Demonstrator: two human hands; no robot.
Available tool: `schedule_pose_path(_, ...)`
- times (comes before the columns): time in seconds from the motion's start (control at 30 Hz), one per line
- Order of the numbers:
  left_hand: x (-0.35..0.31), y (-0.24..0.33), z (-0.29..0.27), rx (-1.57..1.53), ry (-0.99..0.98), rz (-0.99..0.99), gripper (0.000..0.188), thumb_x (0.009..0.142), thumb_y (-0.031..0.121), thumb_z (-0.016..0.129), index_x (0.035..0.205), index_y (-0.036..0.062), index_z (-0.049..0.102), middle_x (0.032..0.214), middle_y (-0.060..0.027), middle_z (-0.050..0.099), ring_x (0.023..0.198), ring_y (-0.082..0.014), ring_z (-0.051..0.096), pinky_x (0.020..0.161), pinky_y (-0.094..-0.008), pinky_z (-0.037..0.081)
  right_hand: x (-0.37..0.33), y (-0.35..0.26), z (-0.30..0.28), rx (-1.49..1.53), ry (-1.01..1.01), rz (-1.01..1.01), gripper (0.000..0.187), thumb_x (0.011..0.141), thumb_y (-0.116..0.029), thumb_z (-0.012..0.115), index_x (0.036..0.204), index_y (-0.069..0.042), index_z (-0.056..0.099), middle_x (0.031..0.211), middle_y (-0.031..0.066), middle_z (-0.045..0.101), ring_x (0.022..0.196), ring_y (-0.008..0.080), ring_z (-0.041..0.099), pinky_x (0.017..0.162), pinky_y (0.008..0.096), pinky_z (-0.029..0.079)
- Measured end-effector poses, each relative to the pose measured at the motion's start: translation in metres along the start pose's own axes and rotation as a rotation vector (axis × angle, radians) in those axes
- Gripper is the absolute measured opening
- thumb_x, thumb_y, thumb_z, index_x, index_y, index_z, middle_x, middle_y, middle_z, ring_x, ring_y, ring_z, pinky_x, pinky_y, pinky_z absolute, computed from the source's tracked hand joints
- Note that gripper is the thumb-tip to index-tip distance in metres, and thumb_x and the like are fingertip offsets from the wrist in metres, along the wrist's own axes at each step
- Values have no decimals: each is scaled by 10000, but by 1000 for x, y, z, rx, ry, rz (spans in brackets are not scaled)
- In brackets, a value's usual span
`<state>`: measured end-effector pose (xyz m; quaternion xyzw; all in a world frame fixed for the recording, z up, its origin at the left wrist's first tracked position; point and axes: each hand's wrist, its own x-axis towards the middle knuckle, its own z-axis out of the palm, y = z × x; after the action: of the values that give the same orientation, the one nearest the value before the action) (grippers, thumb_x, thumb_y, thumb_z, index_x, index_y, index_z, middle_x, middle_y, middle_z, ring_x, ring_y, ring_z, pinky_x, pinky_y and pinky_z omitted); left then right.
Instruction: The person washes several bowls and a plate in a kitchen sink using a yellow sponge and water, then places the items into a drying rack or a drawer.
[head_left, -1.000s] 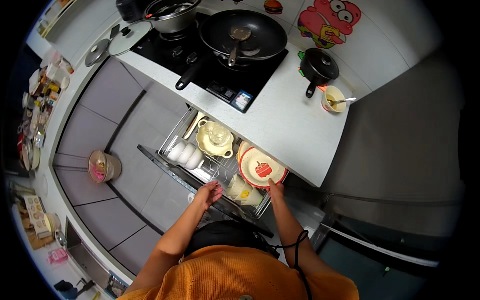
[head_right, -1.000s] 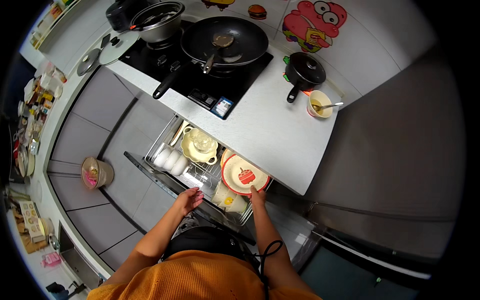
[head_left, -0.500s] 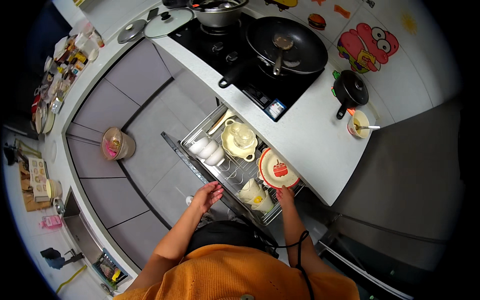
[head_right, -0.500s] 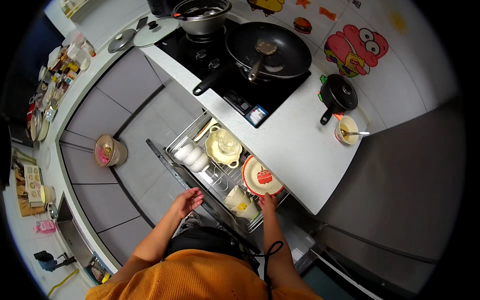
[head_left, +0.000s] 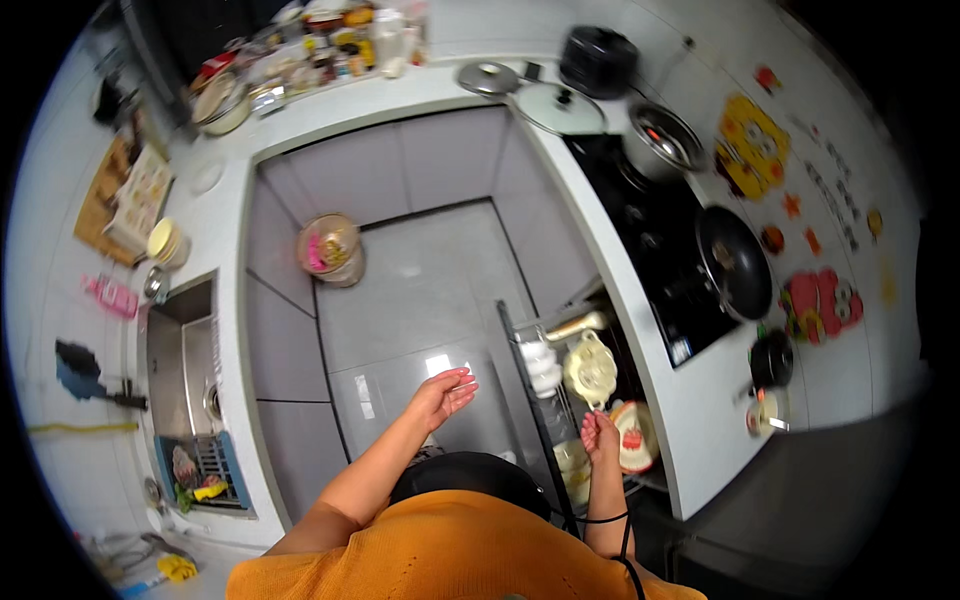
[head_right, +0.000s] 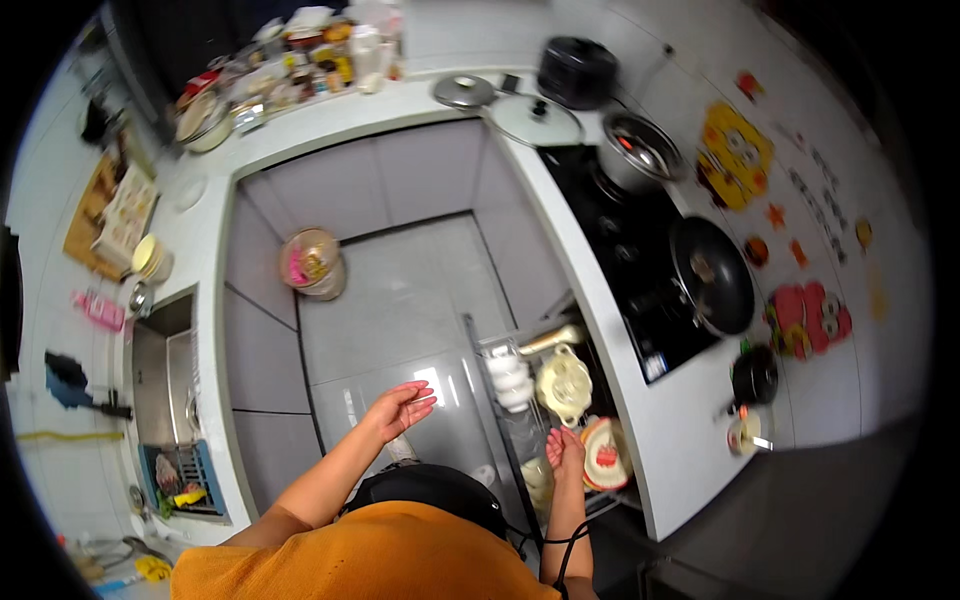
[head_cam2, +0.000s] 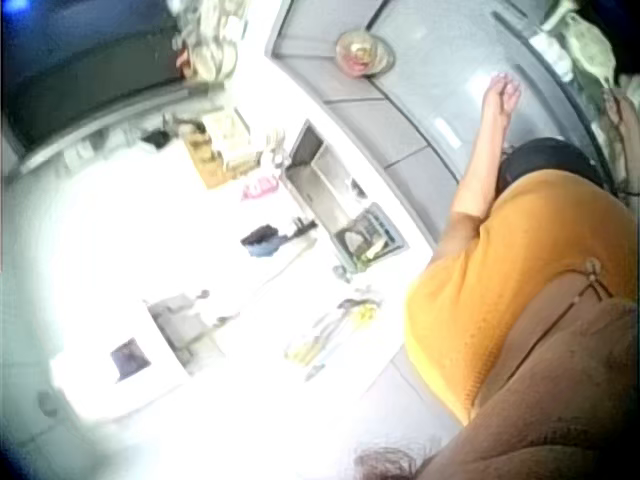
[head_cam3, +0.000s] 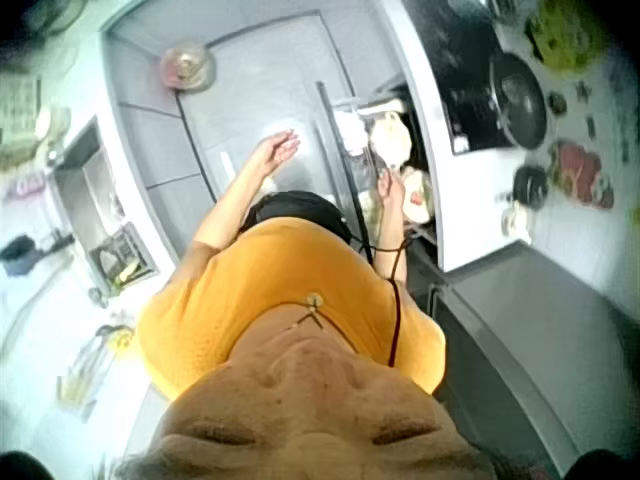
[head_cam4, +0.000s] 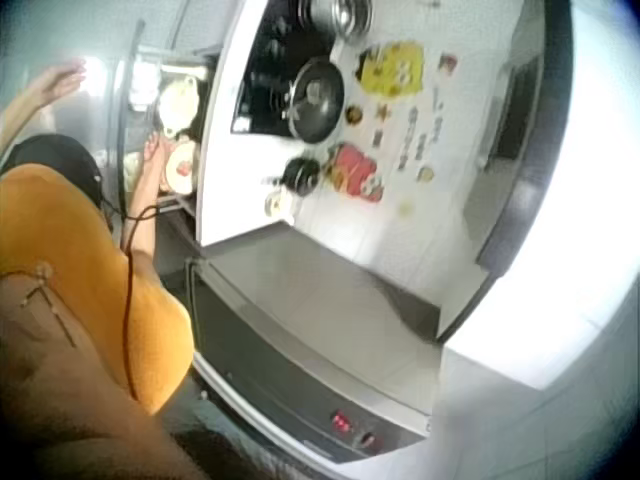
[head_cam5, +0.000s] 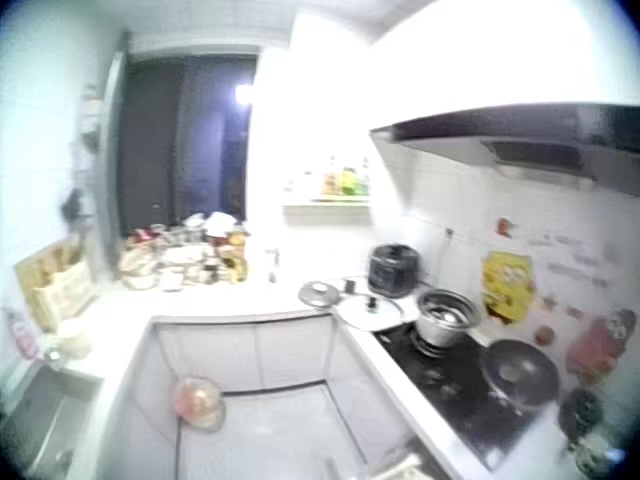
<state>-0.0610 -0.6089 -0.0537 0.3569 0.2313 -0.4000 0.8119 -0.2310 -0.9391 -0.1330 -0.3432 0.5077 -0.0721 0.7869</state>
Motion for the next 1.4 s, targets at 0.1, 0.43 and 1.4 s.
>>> schedule_pose_path(0.1, -37, 46, -43, -100, 59, 144, 245, 868, 88, 474, 1097, 4, 500, 1075, -141, 548, 1013, -271, 547, 846, -371, 476, -6, 13, 101, -171, -177, 18, 191, 865, -138, 463, 1043, -94, 517, 872, 84, 623, 669, 159, 599, 554, 272, 507)
schedule_pose_path(0.43, -153, 114, -193, -493, 216, 624, 298, 834, 82, 509, 1118, -4, 482, 1085, -150, 529, 1014, -296, 531, 888, -401, 435, -60, 117, 379, -517, -741, 232, 142, 838, -129, 517, 975, -93, 533, 873, 86, 612, 692, 165, 592, 582, 275, 511)
schedule_pose_path(1.4, -169, 417, -411, -516, 557, 973, 281, 885, 195, 483, 1134, 64, 487, 1141, -66, 523, 1073, -205, 488, 905, -353, 399, -209, 419, 952, -1235, -1250, 33, 645, 752, -270, 558, 1319, -142, 279, 1278, 88, 369, 1124, 257, 390, 742, 428, 431)
